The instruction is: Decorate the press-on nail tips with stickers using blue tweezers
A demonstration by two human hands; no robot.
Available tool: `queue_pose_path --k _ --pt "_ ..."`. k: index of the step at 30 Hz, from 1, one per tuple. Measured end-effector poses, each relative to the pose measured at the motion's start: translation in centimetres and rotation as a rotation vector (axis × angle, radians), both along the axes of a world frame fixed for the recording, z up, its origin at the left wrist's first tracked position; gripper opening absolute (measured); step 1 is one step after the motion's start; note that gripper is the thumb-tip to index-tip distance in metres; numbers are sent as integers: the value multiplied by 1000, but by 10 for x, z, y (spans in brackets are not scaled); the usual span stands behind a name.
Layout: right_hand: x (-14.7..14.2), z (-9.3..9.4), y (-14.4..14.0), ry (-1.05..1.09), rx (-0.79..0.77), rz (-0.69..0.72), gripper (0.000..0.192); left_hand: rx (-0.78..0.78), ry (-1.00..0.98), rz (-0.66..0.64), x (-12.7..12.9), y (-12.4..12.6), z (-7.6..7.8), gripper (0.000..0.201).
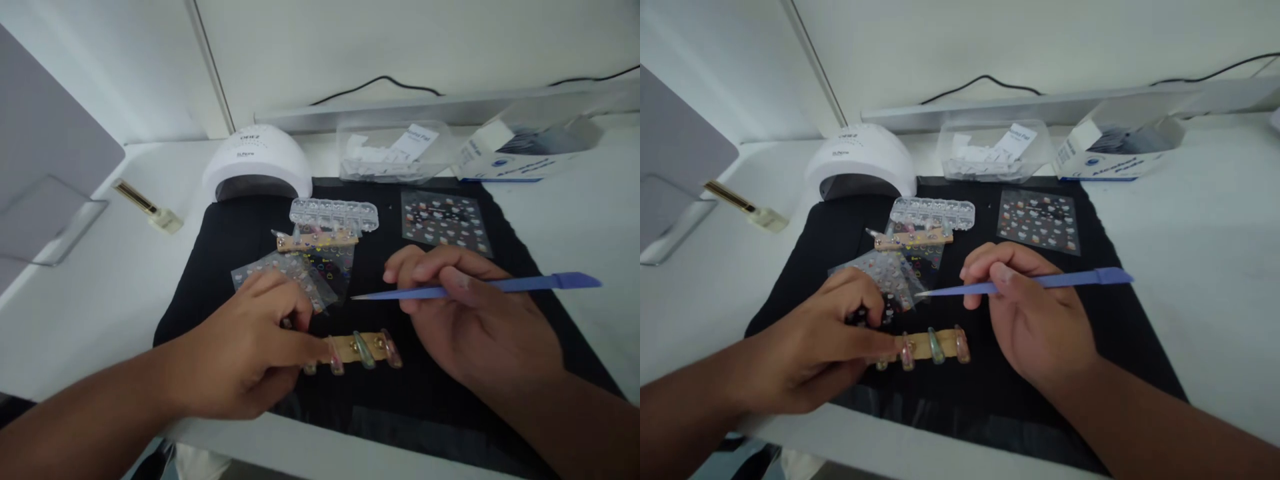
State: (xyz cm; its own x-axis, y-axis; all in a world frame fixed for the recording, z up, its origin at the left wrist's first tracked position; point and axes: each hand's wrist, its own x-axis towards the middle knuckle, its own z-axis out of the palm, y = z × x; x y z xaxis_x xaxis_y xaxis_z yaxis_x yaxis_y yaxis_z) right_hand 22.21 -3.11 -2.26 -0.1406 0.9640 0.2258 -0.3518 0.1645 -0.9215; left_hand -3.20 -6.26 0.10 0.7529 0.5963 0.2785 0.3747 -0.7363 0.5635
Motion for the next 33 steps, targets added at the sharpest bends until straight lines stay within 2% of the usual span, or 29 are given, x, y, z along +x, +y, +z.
queue_pose_path --k 2,5,7,10,13,17,20,27,33 --pt "0 -1 0 11 10 -16 15 -9 -95 160 -1 2 -3 36" --pt "0 -3 -1 13 14 -26 18 -45 -125 493 -1 7 -8 28" --pt "1 -4 -2 1 4 -22 18 -86 -85 570 1 12 -11 33" --pt "1 -4 -4 -31 -24 0 17 -149 -53 560 5 19 -15 46" --pt "0 -4 -7 -52 -48 26 17 -192 -82 569 10 26 -22 50" --pt "-3 -5 -10 -75 -65 66 21 -249 -173 546 12 31 -30 30" --pt "-3 -6 -11 -76 -40 78 21 -281 -272 511 13 29 -29 16" --pt "3 8 -18 -29 140 65 22 -253 -533 435 12 13 -16 12" --pt "2 18 -32 -126 350 139 21 -260 -623 328 18 2 -10 17"
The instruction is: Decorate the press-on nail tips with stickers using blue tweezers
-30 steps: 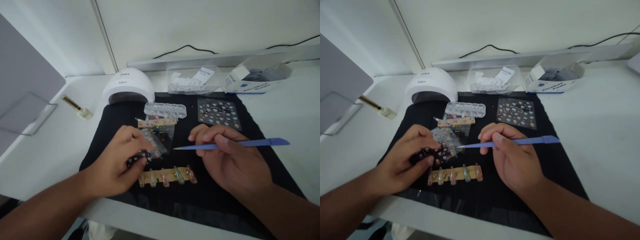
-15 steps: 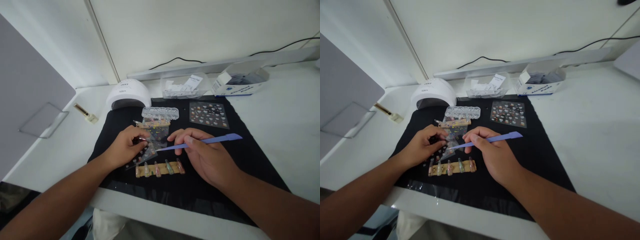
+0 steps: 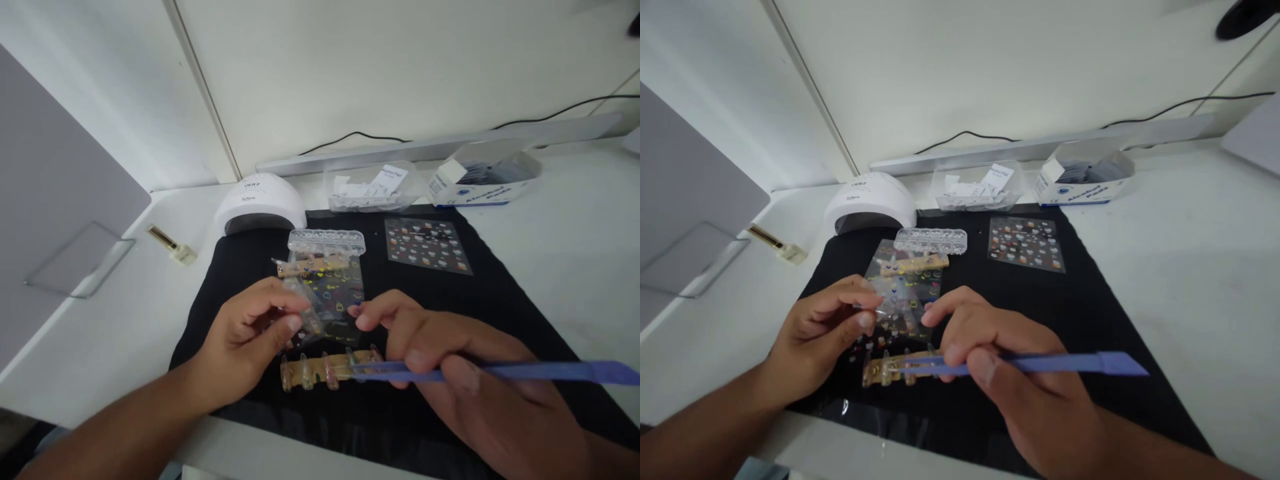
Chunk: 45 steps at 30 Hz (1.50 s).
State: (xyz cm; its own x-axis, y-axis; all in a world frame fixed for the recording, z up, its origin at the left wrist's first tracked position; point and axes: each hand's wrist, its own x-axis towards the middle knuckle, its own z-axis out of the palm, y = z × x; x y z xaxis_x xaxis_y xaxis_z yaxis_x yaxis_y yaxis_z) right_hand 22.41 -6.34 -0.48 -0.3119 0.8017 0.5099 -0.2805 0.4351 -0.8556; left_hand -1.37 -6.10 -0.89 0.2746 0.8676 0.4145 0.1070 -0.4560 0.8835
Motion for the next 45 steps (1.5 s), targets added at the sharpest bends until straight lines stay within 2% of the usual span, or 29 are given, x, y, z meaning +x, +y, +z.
queue_pose_path --k 5,8,12,20,31,36,43,45 --pt "-2 -4 -7 -28 8 -34 21 -89 -64 -49 4 -9 3 29" --pt "-4 -3 -10 -39 -43 -76 19 -88 -106 -113 4 -12 3 38" --pt "-7 2 -11 -55 -71 -86 20 2 -25 -90 3 -14 3 33" --pt "-10 4 -9 3 28 -91 18 59 34 -52 4 -13 6 30" --pt "-6 -3 -13 -51 76 -105 19 131 74 -1 5 -13 8 24" --pt "-4 -5 -12 -41 120 -62 19 168 125 -18 4 -13 11 23" --pt "0 -10 -11 -69 161 -37 23 151 193 3 2 -15 14 19" --pt "2 -12 -12 -31 86 -60 19 148 194 -15 2 -15 15 19"
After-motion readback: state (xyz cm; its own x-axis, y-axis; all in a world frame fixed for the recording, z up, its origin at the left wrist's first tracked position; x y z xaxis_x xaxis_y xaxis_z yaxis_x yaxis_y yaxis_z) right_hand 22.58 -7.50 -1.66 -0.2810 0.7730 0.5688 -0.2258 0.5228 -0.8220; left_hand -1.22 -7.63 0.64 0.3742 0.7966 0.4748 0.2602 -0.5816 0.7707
